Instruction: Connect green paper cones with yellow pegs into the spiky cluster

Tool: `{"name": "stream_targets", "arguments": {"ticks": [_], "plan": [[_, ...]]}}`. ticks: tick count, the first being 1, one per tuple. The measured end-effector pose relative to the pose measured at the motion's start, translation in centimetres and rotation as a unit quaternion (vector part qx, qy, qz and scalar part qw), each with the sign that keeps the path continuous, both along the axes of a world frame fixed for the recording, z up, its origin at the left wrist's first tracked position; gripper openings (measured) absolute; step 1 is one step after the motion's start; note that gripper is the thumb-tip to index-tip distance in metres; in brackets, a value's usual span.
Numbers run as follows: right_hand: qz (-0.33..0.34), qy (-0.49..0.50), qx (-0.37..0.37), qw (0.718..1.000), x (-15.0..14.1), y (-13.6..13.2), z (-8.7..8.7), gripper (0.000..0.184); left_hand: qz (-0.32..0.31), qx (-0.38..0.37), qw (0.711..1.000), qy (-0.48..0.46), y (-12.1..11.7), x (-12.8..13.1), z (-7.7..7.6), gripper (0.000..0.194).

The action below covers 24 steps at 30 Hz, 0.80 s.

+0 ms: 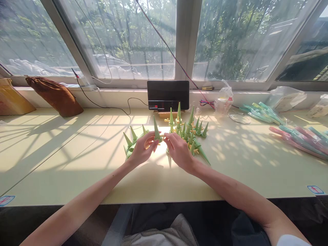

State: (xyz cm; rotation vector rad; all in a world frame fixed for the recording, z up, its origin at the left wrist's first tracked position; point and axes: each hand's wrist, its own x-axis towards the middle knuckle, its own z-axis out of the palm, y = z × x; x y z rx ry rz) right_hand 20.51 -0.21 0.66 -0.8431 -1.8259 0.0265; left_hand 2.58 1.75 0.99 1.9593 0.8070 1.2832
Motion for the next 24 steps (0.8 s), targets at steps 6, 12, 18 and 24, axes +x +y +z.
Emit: {"name": "stream_targets", "arguments": {"ticks": [6,12,18,24], "plan": [[0.025,-0.058,0.027,0.998,0.71,0.58,-0.28,0.016,0.002,-0.013,1.000,-0.003,0.01,0.06,-0.09,0.026],[0.024,-0.055,0.033,0.998,0.66,0.60,-0.51,0.013,0.004,-0.011,1.000,0.003,-0.11,0.06,0.13,0.028],[0.012,-0.044,0.021,0.999,0.59,0.50,-0.52,0.010,0.003,0.003,1.000,0.020,-0.18,-0.04,0.16,0.029],[-0.003,-0.019,-0.024,1.000,0.36,0.21,-0.35,0.015,-0.005,0.016,0.999,0.034,-0.12,-0.08,-0.07,0.033]]}}
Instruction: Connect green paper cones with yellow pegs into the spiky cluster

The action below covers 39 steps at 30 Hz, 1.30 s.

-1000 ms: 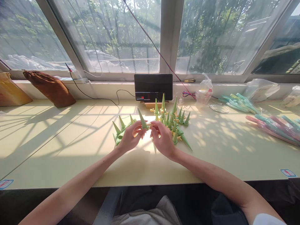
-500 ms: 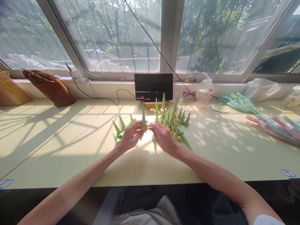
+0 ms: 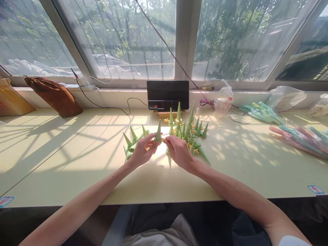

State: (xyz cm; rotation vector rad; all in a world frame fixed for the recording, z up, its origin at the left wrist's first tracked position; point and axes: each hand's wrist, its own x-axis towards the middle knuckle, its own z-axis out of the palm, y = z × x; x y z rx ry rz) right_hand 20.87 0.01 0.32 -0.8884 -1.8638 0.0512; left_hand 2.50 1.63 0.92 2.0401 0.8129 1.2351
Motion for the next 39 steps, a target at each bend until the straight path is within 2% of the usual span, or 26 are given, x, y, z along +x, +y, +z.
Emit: {"name": "stream_targets", "arguments": {"ticks": [4,10,16,20,22,27,32,39], "plan": [[-0.005,0.030,-0.079,0.996,-0.3,-0.4,0.4,0.022,-0.009,0.012,1.000,0.007,0.0,0.0,-0.1,0.034],[0.034,0.097,-0.180,0.978,-0.6,-1.0,1.1,0.032,-0.005,0.026,1.000,0.017,-0.1,0.0,-0.1,0.030],[0.108,0.213,-0.309,0.921,-0.9,-1.1,1.2,0.034,0.006,0.053,0.998,0.029,-0.3,0.1,-0.2,0.030],[0.146,0.247,-0.370,0.884,-0.9,-1.2,1.3,0.037,0.012,0.097,0.994,0.050,-0.3,0.0,-0.3,0.029],[0.158,0.241,-0.382,0.878,-0.7,-1.3,1.4,0.037,0.024,0.110,0.992,0.063,-0.3,0.1,-0.3,0.027],[0.178,0.207,-0.373,0.887,-0.1,-1.9,1.3,0.034,0.049,0.107,0.990,0.076,-0.8,0.7,-0.2,0.026],[0.165,0.195,-0.366,0.895,0.1,-2.1,0.9,0.036,0.050,0.089,0.992,0.079,-1.4,0.8,-0.1,0.025],[0.171,0.152,-0.371,0.900,-0.3,-1.7,-0.3,0.037,0.052,0.073,0.990,0.109,-1.6,-0.9,-1.4,0.021]]}}
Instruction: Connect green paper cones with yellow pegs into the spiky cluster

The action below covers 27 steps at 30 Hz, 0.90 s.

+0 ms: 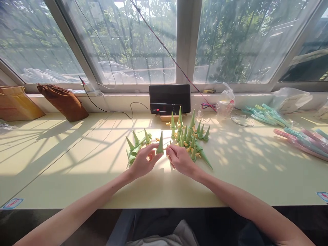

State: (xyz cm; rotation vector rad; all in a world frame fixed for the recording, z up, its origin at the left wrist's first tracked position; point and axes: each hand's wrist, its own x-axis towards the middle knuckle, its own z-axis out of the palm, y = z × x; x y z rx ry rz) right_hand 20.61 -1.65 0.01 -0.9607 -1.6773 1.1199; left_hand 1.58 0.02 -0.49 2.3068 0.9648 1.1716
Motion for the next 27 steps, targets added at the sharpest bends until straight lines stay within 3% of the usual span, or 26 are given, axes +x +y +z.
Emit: {"name": "stream_targets", "arguments": {"ticks": [5,15,27], "plan": [[-0.021,-0.071,0.040,0.996,0.0,0.1,-0.3,0.037,-0.005,0.009,1.000,0.004,0.2,-0.4,-0.6,0.023],[-0.031,-0.110,0.126,0.985,0.0,0.4,-1.0,0.036,0.001,-0.025,1.000,-0.014,-0.5,-0.2,-0.4,0.023],[-0.048,-0.182,0.275,0.943,0.4,0.7,-0.8,0.034,-0.032,-0.109,0.990,-0.086,-1.1,0.1,0.1,0.028]]}}
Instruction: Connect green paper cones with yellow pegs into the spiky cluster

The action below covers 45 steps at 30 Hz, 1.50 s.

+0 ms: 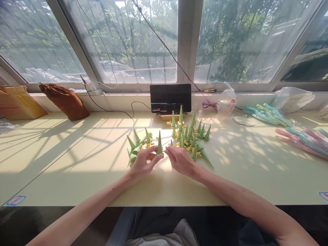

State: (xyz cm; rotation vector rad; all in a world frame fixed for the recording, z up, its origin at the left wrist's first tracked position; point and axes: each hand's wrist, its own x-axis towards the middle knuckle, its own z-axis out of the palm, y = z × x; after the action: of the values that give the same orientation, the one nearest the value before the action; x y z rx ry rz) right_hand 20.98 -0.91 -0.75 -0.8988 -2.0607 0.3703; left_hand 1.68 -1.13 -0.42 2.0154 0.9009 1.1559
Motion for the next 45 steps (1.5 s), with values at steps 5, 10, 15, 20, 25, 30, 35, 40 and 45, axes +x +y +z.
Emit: {"name": "stream_targets", "arguments": {"ticks": [5,10,15,20,25,30,35,40,45], "plan": [[0.002,-0.015,0.038,0.999,0.1,0.1,0.0,0.031,-0.007,-0.022,1.000,-0.005,0.1,0.0,0.2,0.028],[0.005,0.000,0.031,1.000,0.1,0.1,-0.1,0.031,0.002,0.000,1.000,0.005,0.3,-0.1,-0.1,0.028],[-0.001,0.030,-0.014,0.999,0.0,-0.1,-0.1,0.034,0.011,0.031,0.999,0.021,0.7,-0.2,-0.8,0.030],[0.012,0.120,-0.166,0.979,-0.3,-0.5,0.4,0.036,0.004,0.056,0.998,0.037,1.0,-0.2,-0.9,0.030],[0.098,0.240,-0.362,0.895,-0.5,-0.7,1.0,0.035,0.009,0.079,0.996,0.048,1.0,-0.2,-0.6,0.027],[0.121,0.278,-0.399,0.865,-0.5,-0.4,1.1,0.037,0.005,0.094,0.995,0.041,1.0,-0.1,-0.5,0.027],[0.094,0.252,-0.350,0.897,-0.6,-0.6,0.8,0.039,0.012,0.082,0.995,0.060,1.0,0.0,-0.6,0.027],[0.057,0.194,-0.272,0.941,-0.4,-0.5,0.3,0.040,0.011,0.058,0.996,0.064,0.9,-0.1,-0.7,0.030],[0.000,0.093,-0.152,0.984,-0.1,-0.1,0.1,0.037,-0.007,0.036,0.999,0.028,1.0,0.0,-0.7,0.030]]}}
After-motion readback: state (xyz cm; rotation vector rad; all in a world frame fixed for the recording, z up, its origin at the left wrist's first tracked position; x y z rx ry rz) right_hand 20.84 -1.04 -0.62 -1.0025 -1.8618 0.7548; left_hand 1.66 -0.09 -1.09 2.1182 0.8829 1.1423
